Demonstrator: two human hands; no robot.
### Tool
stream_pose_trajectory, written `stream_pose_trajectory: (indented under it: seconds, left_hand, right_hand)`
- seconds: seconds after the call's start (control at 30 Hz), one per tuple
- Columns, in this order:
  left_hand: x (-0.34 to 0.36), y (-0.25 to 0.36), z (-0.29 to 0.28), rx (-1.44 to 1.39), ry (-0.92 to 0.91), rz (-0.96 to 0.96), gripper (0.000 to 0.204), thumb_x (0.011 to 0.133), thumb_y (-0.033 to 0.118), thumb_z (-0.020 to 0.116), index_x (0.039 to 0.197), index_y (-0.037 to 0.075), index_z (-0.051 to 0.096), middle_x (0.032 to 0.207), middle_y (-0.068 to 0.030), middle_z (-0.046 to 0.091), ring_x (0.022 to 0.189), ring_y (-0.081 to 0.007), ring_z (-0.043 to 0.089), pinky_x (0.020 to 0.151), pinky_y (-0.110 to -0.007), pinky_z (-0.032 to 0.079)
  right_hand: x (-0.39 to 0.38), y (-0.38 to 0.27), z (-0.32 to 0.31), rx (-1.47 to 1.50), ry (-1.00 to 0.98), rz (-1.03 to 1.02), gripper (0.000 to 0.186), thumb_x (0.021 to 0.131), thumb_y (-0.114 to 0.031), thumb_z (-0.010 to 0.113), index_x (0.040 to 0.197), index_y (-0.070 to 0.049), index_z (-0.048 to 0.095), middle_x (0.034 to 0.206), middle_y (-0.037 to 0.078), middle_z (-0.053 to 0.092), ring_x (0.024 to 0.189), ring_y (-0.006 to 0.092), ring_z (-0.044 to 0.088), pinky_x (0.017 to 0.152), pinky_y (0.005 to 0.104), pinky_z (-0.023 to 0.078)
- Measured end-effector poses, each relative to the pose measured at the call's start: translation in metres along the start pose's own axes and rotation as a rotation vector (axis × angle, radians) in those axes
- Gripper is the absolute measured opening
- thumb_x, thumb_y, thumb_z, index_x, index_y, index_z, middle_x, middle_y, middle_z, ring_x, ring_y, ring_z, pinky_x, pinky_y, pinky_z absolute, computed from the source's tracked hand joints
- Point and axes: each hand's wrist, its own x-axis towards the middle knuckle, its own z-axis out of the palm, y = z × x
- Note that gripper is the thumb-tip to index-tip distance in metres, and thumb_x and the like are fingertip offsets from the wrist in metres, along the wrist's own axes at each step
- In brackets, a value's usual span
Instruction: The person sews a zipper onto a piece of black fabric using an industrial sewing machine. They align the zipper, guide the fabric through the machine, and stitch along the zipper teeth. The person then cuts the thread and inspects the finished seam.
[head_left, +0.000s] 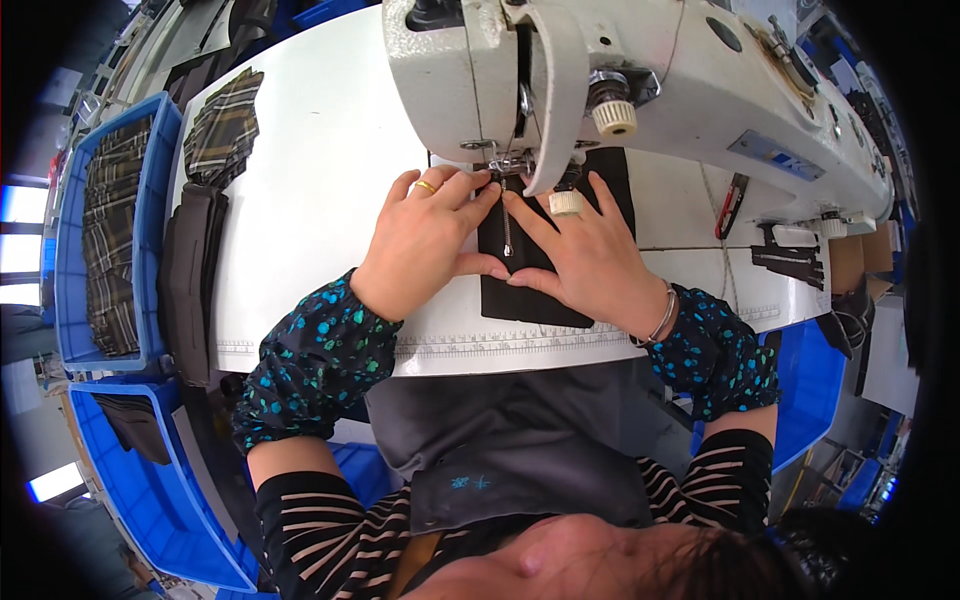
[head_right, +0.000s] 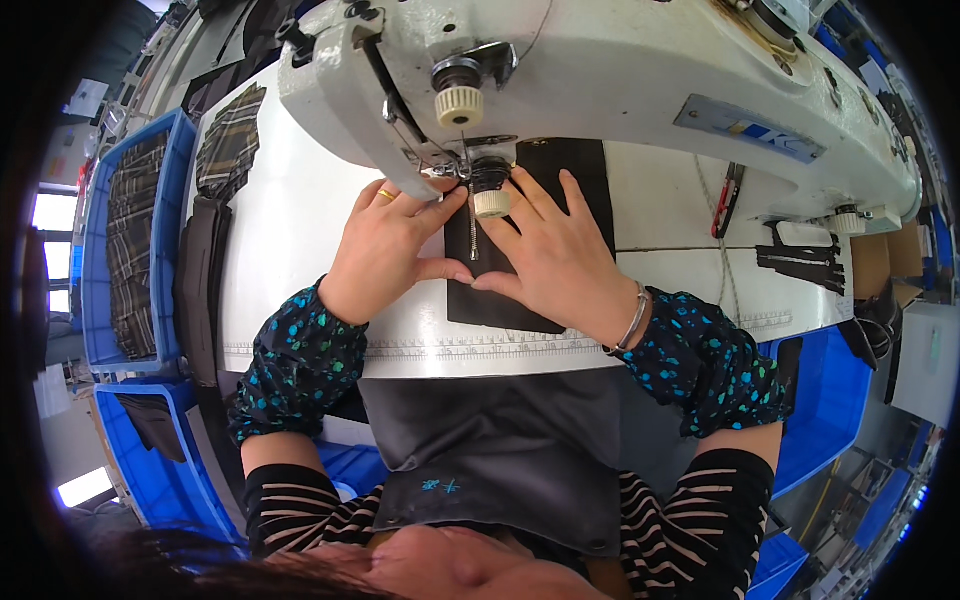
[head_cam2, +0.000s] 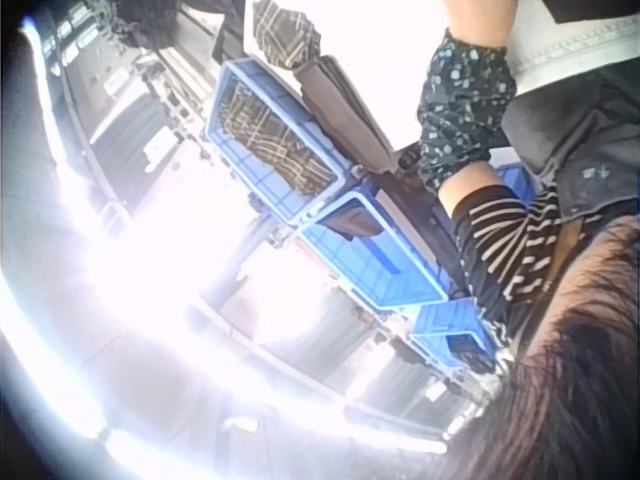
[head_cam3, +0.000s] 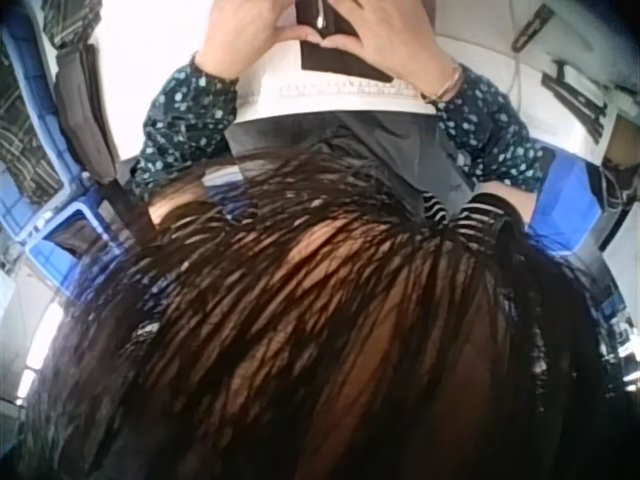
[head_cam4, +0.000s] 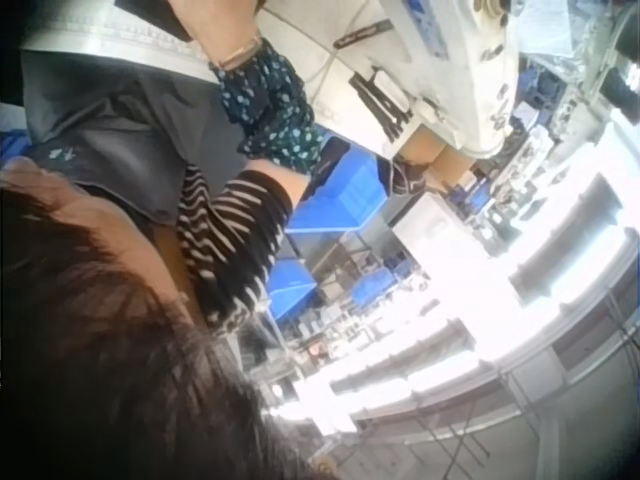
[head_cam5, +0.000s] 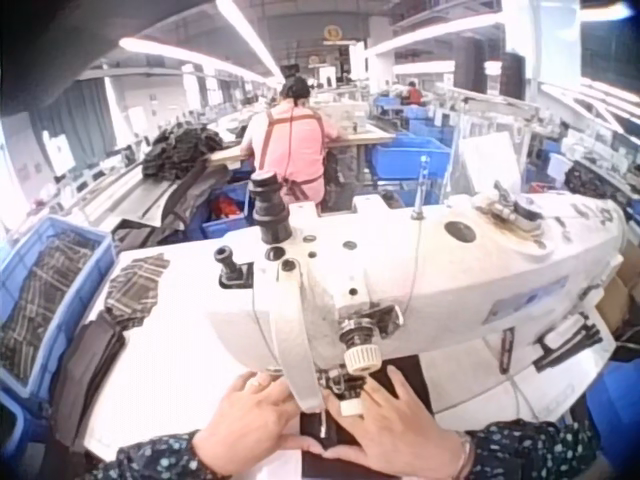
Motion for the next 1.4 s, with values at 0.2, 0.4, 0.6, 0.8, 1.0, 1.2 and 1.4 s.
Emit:
stream_pose_trajectory:
  seconds: [0.2,0.4,0.6,0.8,1.0,1.2,1.4]
  left_hand:
    - [-0.025,0.016,0.015,-0.135,0.090,-0.007,0.059,0.077,0.036,0.086,0.126,0.004,0.076,0.131,-0.0072,0.071,0.126,-0.0311,0.064,0.103,-0.041,0.054]
    - [-0.037,0.029,0.013,-0.198,0.132,0.019,0.051,0.077,0.031,0.088,0.119,0.004,0.079,0.127,-0.0066,0.073,0.125,-0.0308,0.066,0.103,-0.043,0.054]
    - [-0.028,0.021,0.007,-0.165,0.108,0.052,0.051,0.076,0.035,0.087,0.118,0.006,0.080,0.127,-0.0043,0.074,0.121,-0.0275,0.066,0.102,-0.043,0.052]
    - [-0.012,0.005,0.012,-0.128,0.145,0.048,0.050,0.078,0.037,0.085,0.119,0.009,0.080,0.127,-0.0034,0.074,0.120,-0.0271,0.066,0.105,-0.043,0.050]
    - [0.002,-0.007,0.018,-0.094,0.178,0.030,0.046,0.080,0.037,0.084,0.117,0.010,0.081,0.114,-0.0013,0.072,0.116,-0.0256,0.064,0.100,-0.042,0.050]
    - [0.002,-0.010,0.024,-0.092,0.220,0.025,0.042,0.082,0.036,0.083,0.115,0.010,0.081,0.110,-0.0012,0.072,0.112,-0.0238,0.065,0.098,-0.042,0.050]
    - [-0.003,-0.001,0.023,-0.082,0.214,0.041,0.041,0.087,0.039,0.079,0.115,0.009,0.080,0.115,-0.0006,0.072,0.111,-0.0215,0.064,0.102,-0.042,0.049]
  right_hand:
    - [-0.006,-0.008,-0.005,-0.015,-0.021,-0.003,0.082,0.086,-0.048,0.079,0.153,-0.009,0.054,0.144,0.018,0.059,0.130,0.0324,0.058,0.119,0.0602,0.037]
    - [-0.032,-0.033,-0.013,-0.036,-0.071,-0.041,0.077,0.082,-0.042,0.082,0.145,-0.002,0.060,0.153,0.018,0.056,0.140,0.0339,0.053,0.119,0.0559,0.038]
    - [-0.029,-0.025,-0.010,-0.027,-0.018,-0.064,0.075,0.081,-0.042,0.083,0.141,-0.001,0.063,0.149,0.017,0.059,0.139,0.0323,0.054,0.118,0.0570,0.039]
    - [-0.010,-0.012,-0.011,-0.037,-0.056,-0.034,0.075,0.083,-0.042,0.081,0.145,-0.004,0.061,0.155,0.013,0.056,0.139,0.0291,0.055,0.118,0.0553,0.038]
    - [0.007,0.004,-0.005,-0.036,0.029,-0.057,0.072,0.082,-0.044,0.083,0.139,-0.004,0.066,0.127,0.013,0.068,0.130,0.0324,0.058,0.116,0.0579,0.041]
    - [0.010,0.014,0.002,0.096,0.050,-0.007,0.063,0.086,-0.039,0.083,0.139,-0.008,0.067,0.123,0.012,0.070,0.126,0.0343,0.061,0.119,0.0570,0.038]
    - [0.007,0.042,0.009,1.099,0.082,0.189,0.031,0.100,-0.016,0.069,0.127,0.000,0.074,0.130,0.014,0.071,0.126,0.0259,0.064,0.115,0.0402,0.045]
